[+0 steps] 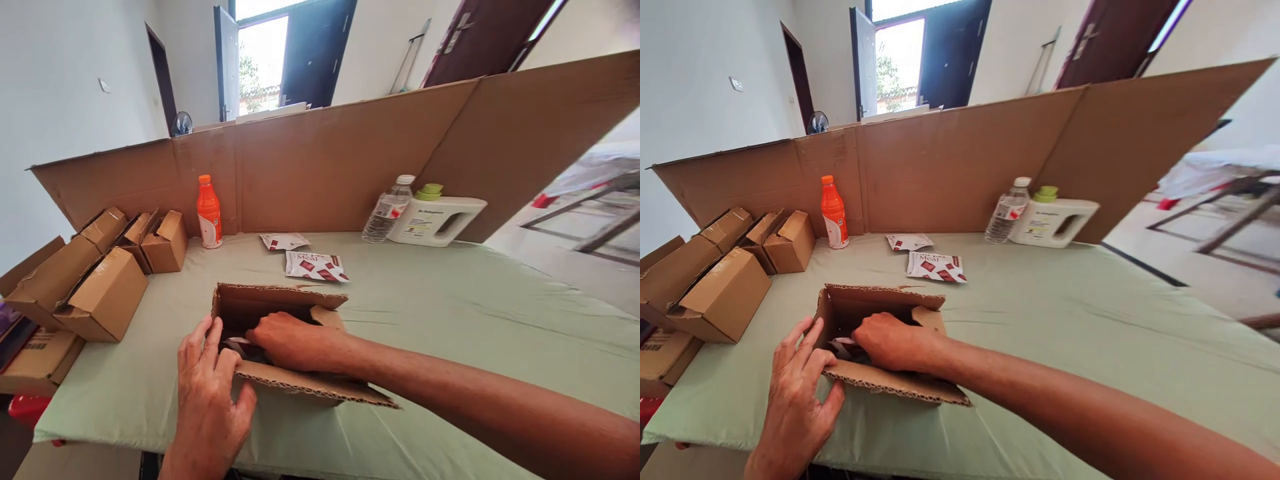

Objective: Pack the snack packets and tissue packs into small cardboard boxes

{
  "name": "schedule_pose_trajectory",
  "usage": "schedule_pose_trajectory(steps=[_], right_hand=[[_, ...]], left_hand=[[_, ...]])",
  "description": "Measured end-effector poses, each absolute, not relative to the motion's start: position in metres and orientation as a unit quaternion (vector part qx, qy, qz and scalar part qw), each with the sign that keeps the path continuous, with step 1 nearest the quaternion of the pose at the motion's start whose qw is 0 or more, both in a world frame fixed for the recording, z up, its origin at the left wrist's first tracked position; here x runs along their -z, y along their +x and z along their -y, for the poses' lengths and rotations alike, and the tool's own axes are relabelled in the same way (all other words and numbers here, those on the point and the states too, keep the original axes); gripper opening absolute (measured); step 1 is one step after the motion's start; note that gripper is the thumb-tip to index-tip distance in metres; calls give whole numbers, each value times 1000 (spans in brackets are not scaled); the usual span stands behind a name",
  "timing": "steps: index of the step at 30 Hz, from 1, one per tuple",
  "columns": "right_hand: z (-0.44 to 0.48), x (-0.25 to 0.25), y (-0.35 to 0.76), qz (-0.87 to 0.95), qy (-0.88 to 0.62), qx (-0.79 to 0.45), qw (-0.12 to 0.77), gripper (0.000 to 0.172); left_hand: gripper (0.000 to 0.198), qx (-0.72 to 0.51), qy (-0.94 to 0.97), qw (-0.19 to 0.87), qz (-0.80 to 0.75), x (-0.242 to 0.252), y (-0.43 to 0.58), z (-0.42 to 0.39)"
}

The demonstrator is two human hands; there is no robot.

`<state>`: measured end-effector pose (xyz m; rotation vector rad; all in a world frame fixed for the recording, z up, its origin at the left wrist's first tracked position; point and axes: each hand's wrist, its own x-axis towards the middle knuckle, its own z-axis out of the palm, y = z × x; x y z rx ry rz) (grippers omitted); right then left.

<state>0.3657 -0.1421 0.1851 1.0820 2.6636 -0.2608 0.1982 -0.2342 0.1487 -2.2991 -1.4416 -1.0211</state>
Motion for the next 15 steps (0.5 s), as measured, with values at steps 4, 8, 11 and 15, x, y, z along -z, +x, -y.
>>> schedule_pose_trajectory(steps=[4,8,11,15], right_hand=[[136,-187,365,-911,366,135,136,31],[134,-197,376,-916,305,221,141,35],[140,-211,402,-927,281,247,15,40],[126,-216,458,-872,397,184,-219,35]], left_hand=[[20,372,-786,119,480,-142,196,232],[22,376,-791,112,471,-139,193,234],[23,373,-796,111,463,-137,190,235],[23,376,-801,115,451,-134,187,235]])
